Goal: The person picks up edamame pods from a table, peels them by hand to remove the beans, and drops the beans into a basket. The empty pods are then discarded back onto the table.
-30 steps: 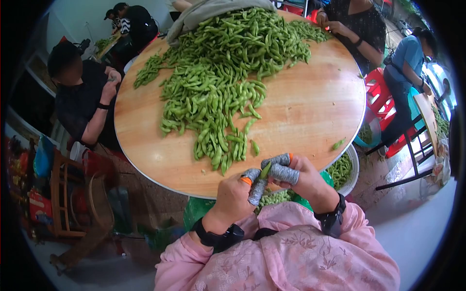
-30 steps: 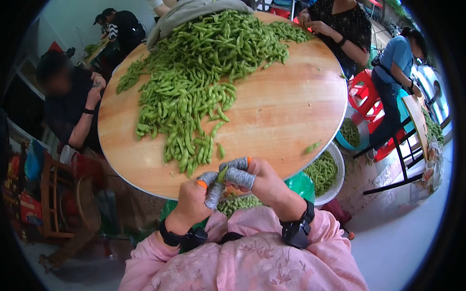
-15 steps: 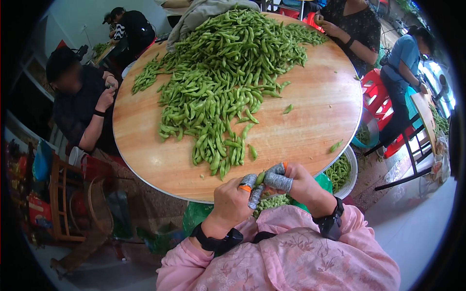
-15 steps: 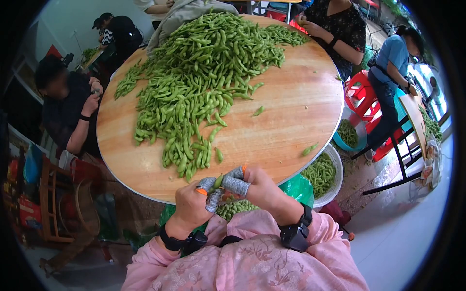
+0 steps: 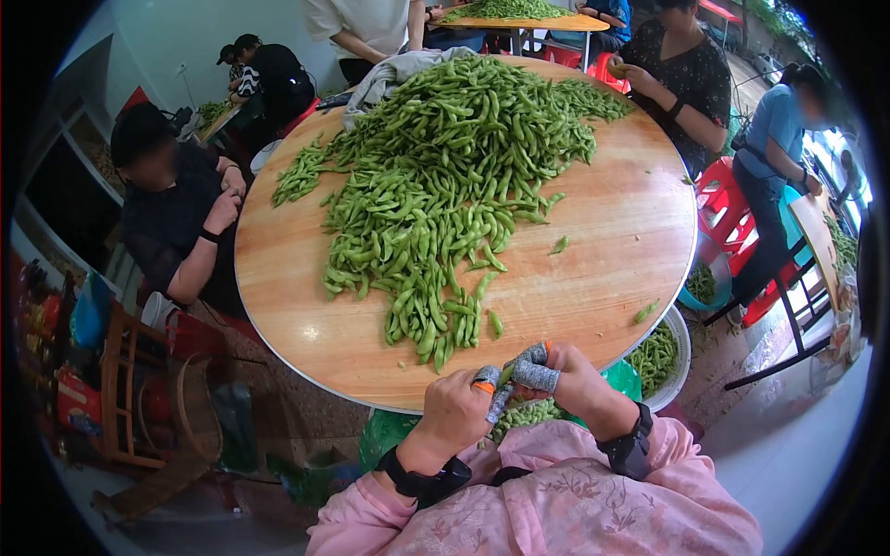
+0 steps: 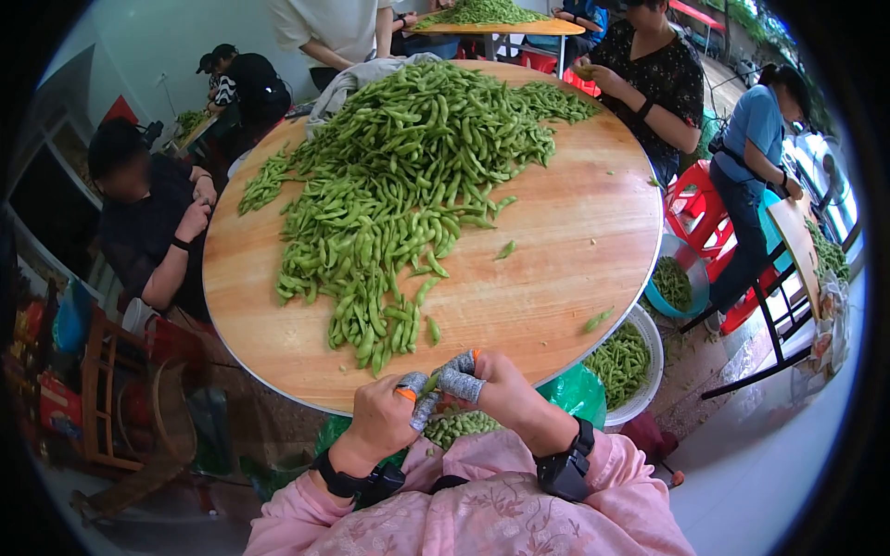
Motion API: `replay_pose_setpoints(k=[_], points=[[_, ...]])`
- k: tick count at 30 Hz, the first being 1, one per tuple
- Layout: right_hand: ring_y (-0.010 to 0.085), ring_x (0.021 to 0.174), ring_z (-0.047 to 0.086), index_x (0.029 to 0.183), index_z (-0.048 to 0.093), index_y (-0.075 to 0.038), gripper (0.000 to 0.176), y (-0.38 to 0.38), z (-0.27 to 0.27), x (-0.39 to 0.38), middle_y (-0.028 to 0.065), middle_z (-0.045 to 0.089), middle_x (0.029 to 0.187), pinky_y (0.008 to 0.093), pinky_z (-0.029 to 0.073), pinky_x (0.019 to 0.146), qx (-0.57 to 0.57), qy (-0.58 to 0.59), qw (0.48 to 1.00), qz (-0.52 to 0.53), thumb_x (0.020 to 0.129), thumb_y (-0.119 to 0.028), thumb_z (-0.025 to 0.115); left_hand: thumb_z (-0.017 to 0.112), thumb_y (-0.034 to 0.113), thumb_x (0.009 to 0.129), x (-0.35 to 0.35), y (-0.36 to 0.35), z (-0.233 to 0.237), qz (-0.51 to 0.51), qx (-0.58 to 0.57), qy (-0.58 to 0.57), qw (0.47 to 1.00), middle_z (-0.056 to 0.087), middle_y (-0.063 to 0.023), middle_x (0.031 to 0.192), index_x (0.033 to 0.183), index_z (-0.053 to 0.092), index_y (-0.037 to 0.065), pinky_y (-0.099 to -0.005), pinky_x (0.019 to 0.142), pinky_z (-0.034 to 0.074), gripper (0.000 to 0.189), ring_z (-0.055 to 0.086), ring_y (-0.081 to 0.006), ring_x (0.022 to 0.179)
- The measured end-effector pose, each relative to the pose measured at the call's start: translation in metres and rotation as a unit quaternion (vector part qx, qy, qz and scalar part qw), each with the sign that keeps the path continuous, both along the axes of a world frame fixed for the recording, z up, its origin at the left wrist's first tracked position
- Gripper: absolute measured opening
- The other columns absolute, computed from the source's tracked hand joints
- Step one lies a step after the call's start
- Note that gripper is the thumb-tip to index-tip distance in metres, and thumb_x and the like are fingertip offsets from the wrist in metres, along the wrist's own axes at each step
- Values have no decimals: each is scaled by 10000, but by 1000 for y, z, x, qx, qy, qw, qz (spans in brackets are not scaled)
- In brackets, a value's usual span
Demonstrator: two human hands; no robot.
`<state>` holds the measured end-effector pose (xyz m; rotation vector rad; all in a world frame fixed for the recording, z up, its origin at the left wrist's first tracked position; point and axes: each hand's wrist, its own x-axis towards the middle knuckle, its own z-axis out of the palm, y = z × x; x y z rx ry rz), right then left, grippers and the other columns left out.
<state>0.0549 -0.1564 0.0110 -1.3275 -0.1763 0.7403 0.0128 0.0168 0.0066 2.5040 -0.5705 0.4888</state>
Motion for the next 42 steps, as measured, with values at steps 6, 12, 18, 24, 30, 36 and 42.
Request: replay_pose_setpoints(k=[6,12,18,24,30,36,42], points=[[74,669,530,805,563,-21,176,1,-6,-3,8,574,731,215,437,621,59,12,998,3,832,-195,553,572,109,731,-4,-1,-3,-20,-29,79,996,575,-146,697,817,559,-9,-331,520,440,146,567,-263,597],[75,715,545,823,565,-17,186,-2,-3,-1,11,582,749,215,441,654,75,-29,996,41,825,-203,564,491,71,816,-2,5,-13,-75,-424,358,829,578,-100,693,849,525,-40,-278,544,427,121,560,-149,631],[38,588,476,832,591,-38,237,-7,7,-1,-12,578,708,168,346,500,55,-1,998,30,811,-273,574,538,100,734,-4,-5,4,-11,-147,140,979,553,-167,699,834,508,-9,-413,545,419,151,542,-339,624],[32,548,449,786,594,-47,245,-1,6,4,-26,552,644,174,335,478,37,4,999,22,816,-289,565,558,92,652,3,1,6,-13,-21,38,999,523,-128,716,781,513,1,-387,528,429,164,537,-296,655],[44,555,462,775,581,-36,225,4,3,5,-21,546,655,174,357,491,21,7,1000,-3,826,-253,555,560,95,648,6,2,7,-12,4,33,999,526,-119,706,743,525,6,-384,518,431,135,541,-290,644],[53,616,501,796,556,-27,191,5,2,5,-15,549,676,187,405,552,47,12,999,-10,828,-216,558,560,114,730,7,-1,-1,-42,-145,138,979,546,-162,637,782,548,11,-374,504,419,116,533,-327,568],[53,615,500,802,550,-28,170,5,2,6,-9,558,691,186,403,552,52,-14,999,-4,828,-196,559,492,98,839,1,-4,-3,-34,-471,335,815,563,-26,676,825,557,3,-229,524,402,116,504,-100,575]])
